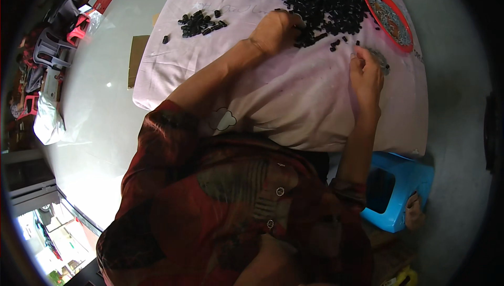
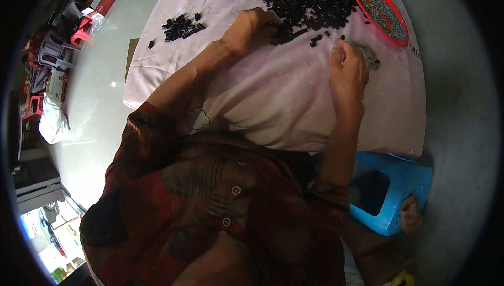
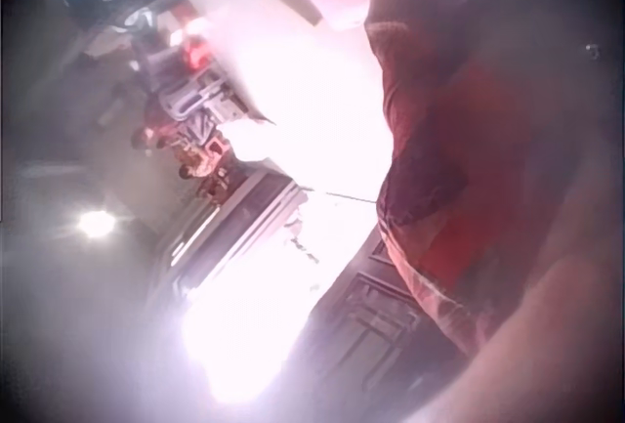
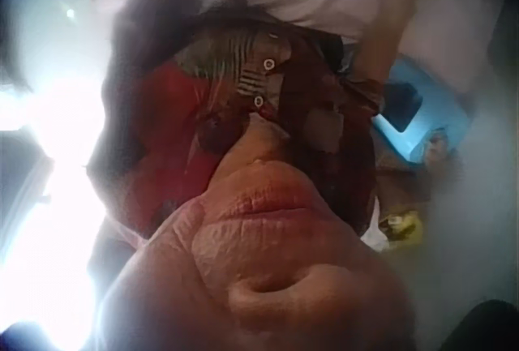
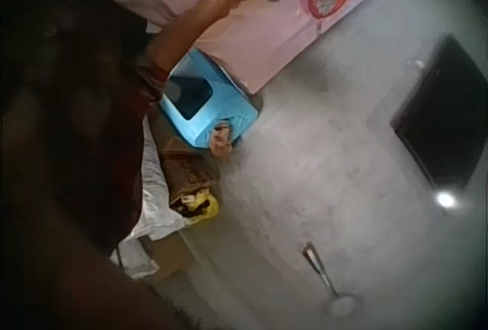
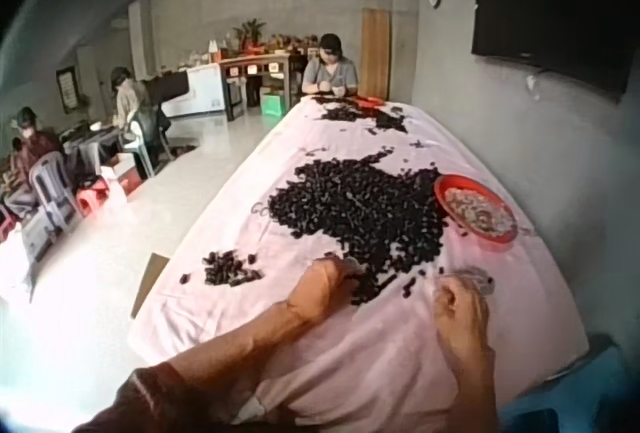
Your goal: The person assembles small components by picking black plastic pieces and metal pins from the table, inserting the pins into the plastic pieces by hand, and placing the assembled parts in a pile on the table.
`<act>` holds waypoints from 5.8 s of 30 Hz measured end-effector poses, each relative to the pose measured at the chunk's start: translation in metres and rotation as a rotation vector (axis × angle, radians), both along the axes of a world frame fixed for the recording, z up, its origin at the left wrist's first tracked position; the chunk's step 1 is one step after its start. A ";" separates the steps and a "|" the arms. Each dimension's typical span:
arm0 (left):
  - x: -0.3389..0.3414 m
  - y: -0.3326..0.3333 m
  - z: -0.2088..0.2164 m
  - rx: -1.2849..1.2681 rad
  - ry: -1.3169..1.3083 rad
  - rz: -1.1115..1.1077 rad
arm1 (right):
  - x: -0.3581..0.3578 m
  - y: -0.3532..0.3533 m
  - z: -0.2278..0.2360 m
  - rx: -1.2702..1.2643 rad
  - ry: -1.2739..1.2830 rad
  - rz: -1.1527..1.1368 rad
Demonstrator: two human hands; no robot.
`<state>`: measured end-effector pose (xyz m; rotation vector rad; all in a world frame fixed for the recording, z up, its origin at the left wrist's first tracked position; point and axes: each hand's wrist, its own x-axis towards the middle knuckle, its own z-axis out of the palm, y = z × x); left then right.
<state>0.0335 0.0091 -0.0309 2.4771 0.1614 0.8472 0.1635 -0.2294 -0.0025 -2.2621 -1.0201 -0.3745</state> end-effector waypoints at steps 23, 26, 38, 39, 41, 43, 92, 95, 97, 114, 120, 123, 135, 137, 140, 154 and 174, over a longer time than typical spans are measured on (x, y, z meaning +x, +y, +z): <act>-0.020 0.020 0.019 -1.385 -0.010 -0.359 | 0.048 -0.017 -0.009 0.086 0.106 -0.149; -0.022 0.013 0.022 -1.510 -0.014 -0.413 | 0.044 -0.016 -0.008 0.218 0.199 -0.090; -0.023 0.006 0.032 -1.695 -0.013 -0.565 | -0.022 0.033 0.015 0.547 0.649 0.287; -0.025 0.005 0.031 -1.692 -0.016 -0.563 | -0.032 0.039 0.022 0.555 0.679 0.298; -0.028 0.006 0.034 -1.670 0.010 -0.579 | -0.044 0.043 0.023 0.569 0.696 0.324; -0.028 -0.001 0.041 -1.636 0.055 -0.460 | -0.040 0.049 0.009 0.518 0.676 0.354; -0.036 0.009 0.042 -1.624 -0.163 -0.477 | -0.041 0.037 -0.001 0.494 0.539 0.282; -0.038 0.009 0.045 -1.623 -0.175 -0.485 | -0.040 0.037 -0.005 0.563 0.530 0.267; -0.039 0.007 0.047 -1.644 -0.180 -0.470 | -0.037 0.034 -0.008 0.566 0.537 0.258; -0.035 0.008 0.041 -1.526 -0.099 -0.524 | -0.051 0.043 0.019 0.589 0.692 0.303; -0.035 0.005 0.039 -1.485 -0.059 -0.559 | -0.071 0.061 0.028 0.680 0.676 0.372; -0.036 0.001 0.038 -1.444 -0.025 -0.544 | -0.076 0.067 0.028 0.706 0.639 0.374; -0.034 -0.006 0.038 -1.349 0.059 -0.523 | -0.077 0.070 0.019 0.727 0.596 0.437; -0.034 -0.006 0.038 -1.334 0.069 -0.510 | -0.077 0.070 0.018 0.721 0.587 0.428; -0.035 -0.006 0.038 -1.247 0.080 -0.476 | -0.077 0.069 0.018 0.701 0.575 0.415; -0.030 -0.018 0.028 -1.153 0.129 -0.404 | -0.067 0.056 0.009 0.470 0.501 0.431; 0.039 0.058 -0.005 0.084 0.144 0.097 | -0.057 0.043 0.010 0.495 0.483 0.156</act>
